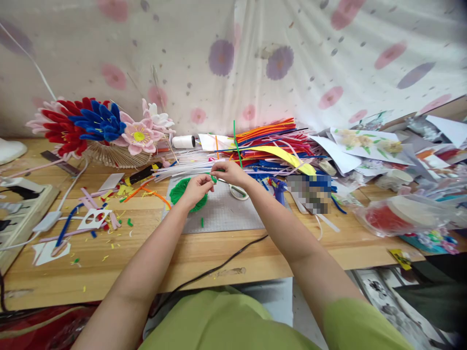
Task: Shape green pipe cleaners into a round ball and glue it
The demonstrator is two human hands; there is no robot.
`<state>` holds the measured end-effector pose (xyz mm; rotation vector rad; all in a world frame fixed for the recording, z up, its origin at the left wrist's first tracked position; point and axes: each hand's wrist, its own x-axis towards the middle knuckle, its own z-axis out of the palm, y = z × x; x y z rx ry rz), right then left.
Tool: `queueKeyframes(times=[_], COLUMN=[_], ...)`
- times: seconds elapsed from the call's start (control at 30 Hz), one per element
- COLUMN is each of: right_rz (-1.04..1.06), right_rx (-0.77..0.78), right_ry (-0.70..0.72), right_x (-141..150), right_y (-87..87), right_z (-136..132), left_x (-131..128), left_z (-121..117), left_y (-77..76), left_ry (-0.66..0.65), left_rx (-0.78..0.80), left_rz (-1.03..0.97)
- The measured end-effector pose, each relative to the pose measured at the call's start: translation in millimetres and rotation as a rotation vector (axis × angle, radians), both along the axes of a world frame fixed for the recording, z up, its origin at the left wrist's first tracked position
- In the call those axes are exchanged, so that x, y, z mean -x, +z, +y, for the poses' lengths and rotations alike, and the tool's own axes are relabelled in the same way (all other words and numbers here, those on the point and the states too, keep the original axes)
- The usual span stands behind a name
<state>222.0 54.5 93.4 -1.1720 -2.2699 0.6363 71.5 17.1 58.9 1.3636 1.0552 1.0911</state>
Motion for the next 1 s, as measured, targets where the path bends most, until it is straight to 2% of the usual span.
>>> queueKeyframes(times=[0.13, 0.2, 0.27, 0.37, 0.43, 0.53, 0.6, 0.63, 0.7, 0.8, 0.9, 1.0], right_rz=[0.045, -0.007, -0.083, -0.207, -0.262, -0.241, -0.168, -0.127, -0.062, -0.046, -0.073, -0.092], right_rx=[0.086, 0.06, -0.039, -0.205, -0.264, -0.285, -0.233, -0.186, -0.079, 0.005, -0.058, -0.12], right_ry=[0.02, 0.054, 0.068, 0.081, 0.115, 0.142, 0.111, 0.092, 0.071, 0.088, 0.09, 0.06], right_x=[3, 6, 11, 21, 27, 31, 31, 30, 29, 25, 22, 19], right_y=[-10.4, -12.6, -9.7, 4.5, 17.0, 30.0, 30.5, 28.2, 19.8, 5.2, -2.7, -3.0], right_z=[0, -7, -16, -27, -27, -19, -10, -6, -3, -9, -20, -29], left_x=[2, 4, 9, 20, 31, 44, 49, 50, 50, 42, 32, 22], left_z=[-4, -2, 2, 10, 15, 17, 15, 13, 8, 1, -3, -4], left_y=[3.0, 0.4, -1.1, 4.0, 12.8, 28.0, 34.3, 35.2, 32.2, 19.4, 6.6, -1.0], left_ry=[0.126, 0.185, 0.215, 0.219, 0.151, -0.099, -0.222, -0.242, -0.2, -0.041, 0.065, 0.134], left_rx=[0.111, 0.183, 0.215, 0.147, 0.067, 0.003, 0.024, 0.044, 0.082, 0.128, 0.148, 0.08], left_rz=[-0.264, -0.354, -0.367, -0.223, -0.057, 0.176, 0.21, 0.189, 0.091, -0.1, -0.193, -0.155])
